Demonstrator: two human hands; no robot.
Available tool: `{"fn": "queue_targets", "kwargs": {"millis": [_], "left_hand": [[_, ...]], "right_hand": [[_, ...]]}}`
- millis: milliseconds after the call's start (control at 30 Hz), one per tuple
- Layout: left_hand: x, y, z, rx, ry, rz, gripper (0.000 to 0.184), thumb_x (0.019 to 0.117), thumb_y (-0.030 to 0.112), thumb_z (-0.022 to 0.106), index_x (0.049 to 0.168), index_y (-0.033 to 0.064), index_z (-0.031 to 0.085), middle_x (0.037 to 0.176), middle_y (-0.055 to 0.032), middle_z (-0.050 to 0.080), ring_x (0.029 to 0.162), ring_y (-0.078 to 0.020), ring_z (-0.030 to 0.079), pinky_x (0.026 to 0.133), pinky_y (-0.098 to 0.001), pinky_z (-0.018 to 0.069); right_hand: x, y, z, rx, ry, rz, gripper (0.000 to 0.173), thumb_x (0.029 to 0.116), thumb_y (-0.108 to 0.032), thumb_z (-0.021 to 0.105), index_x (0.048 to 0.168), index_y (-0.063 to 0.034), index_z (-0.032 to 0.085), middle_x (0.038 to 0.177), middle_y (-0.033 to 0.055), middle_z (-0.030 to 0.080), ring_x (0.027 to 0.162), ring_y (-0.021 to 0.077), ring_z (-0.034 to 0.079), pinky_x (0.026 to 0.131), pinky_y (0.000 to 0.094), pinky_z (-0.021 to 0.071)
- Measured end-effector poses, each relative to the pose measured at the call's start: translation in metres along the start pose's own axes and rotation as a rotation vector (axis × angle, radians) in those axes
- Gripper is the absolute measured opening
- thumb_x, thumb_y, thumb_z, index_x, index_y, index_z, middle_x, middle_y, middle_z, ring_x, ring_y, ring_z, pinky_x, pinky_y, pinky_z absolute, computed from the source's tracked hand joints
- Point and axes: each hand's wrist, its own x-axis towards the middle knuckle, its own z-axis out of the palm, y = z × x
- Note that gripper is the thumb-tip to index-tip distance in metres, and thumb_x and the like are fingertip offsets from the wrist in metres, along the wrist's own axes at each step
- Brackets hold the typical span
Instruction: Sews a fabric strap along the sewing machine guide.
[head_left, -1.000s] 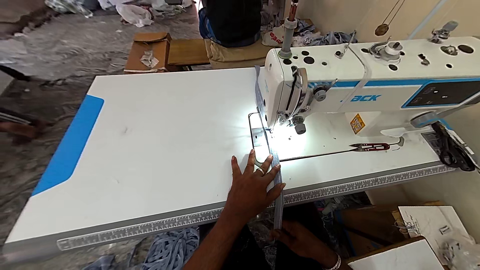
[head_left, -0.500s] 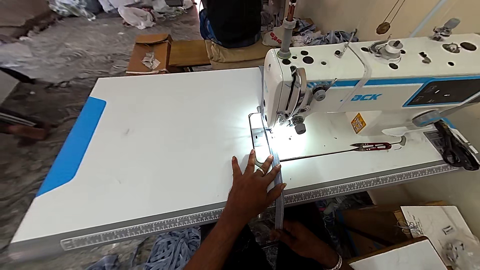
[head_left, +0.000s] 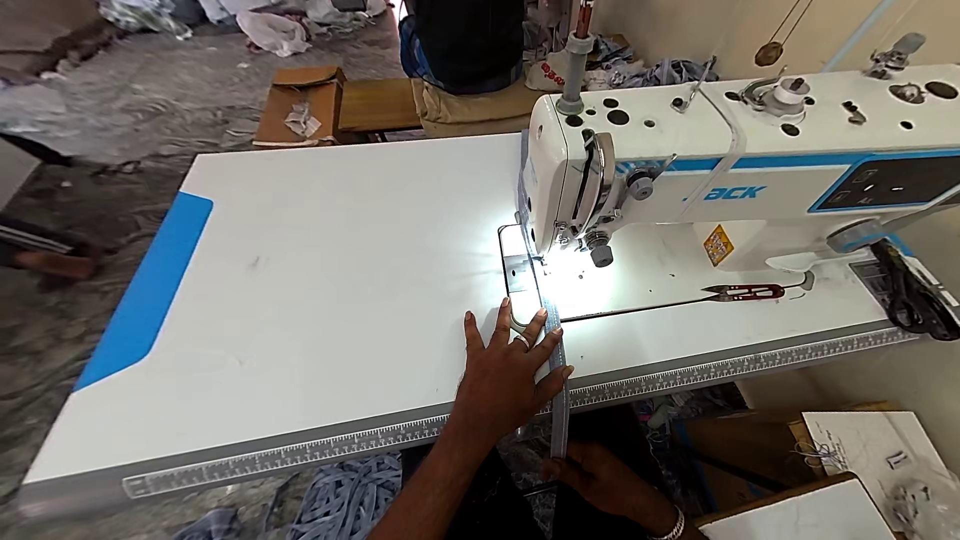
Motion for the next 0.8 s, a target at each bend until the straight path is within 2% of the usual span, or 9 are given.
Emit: {"fn": "queue_targets", "kwargs": {"millis": [200,367,500,800], "left_hand": [[-0.0001,0.0002,-0.0003,-0.004,-0.008,-0.005,0.061,0.1007,0.070,0.033,0.146,0.0379,0.058,0.161,0.0061,0.045,0.155,-0.0416,0.023,0.113,-0.0814,0.0102],[-0.0001,-0.0001,0.0002,-0.003,-0.007,-0.001,0.061,0.1006,0.070,0.033,0.146,0.0381,0.059,0.161,0.0061,0.045,0.155,-0.0420,0.023,0.113,-0.0817,0.0101],[0.0004,0.0001,0.0000,0.001,-0.008,-0.002,0.061,0.1006,0.070,0.033,0.146,0.0383,0.059,0.161,0.0061,0.046,0.155,-0.0415,0.023,0.113,-0.0814,0.0101],[0.0001,0.0003,-0.0002,0.010,-0.018,-0.008,0.061,0.1006,0.070,0.032,0.146,0.0390,0.058,0.161,0.0074,0.045,0.155,-0.0411,0.023,0.114,-0.0812,0.0100]], "right_hand": [[0.0002,0.0005,-0.0002,-0.009,-0.004,0.001,0.033,0.1081,-0.034,0.052,0.110,-0.0066,0.071,0.101,0.0020,0.072,0.089,0.0069,0.067,0.084,0.0279,0.0558],[0.0003,-0.0014,-0.0002,-0.002,-0.007,0.024,0.034,0.1080,-0.034,0.052,0.110,-0.0067,0.071,0.098,0.0021,0.072,0.085,0.0067,0.066,0.080,0.0274,0.0548],[0.0003,-0.0002,-0.0003,-0.002,-0.008,0.008,0.033,0.1080,-0.033,0.052,0.110,-0.0062,0.071,0.100,0.0025,0.073,0.088,0.0069,0.067,0.083,0.0278,0.0556],[0.0006,0.0001,-0.0001,-0.005,-0.013,0.027,0.033,0.1080,-0.034,0.052,0.110,-0.0068,0.071,0.099,0.0017,0.072,0.086,0.0060,0.066,0.081,0.0271,0.0549]]}}
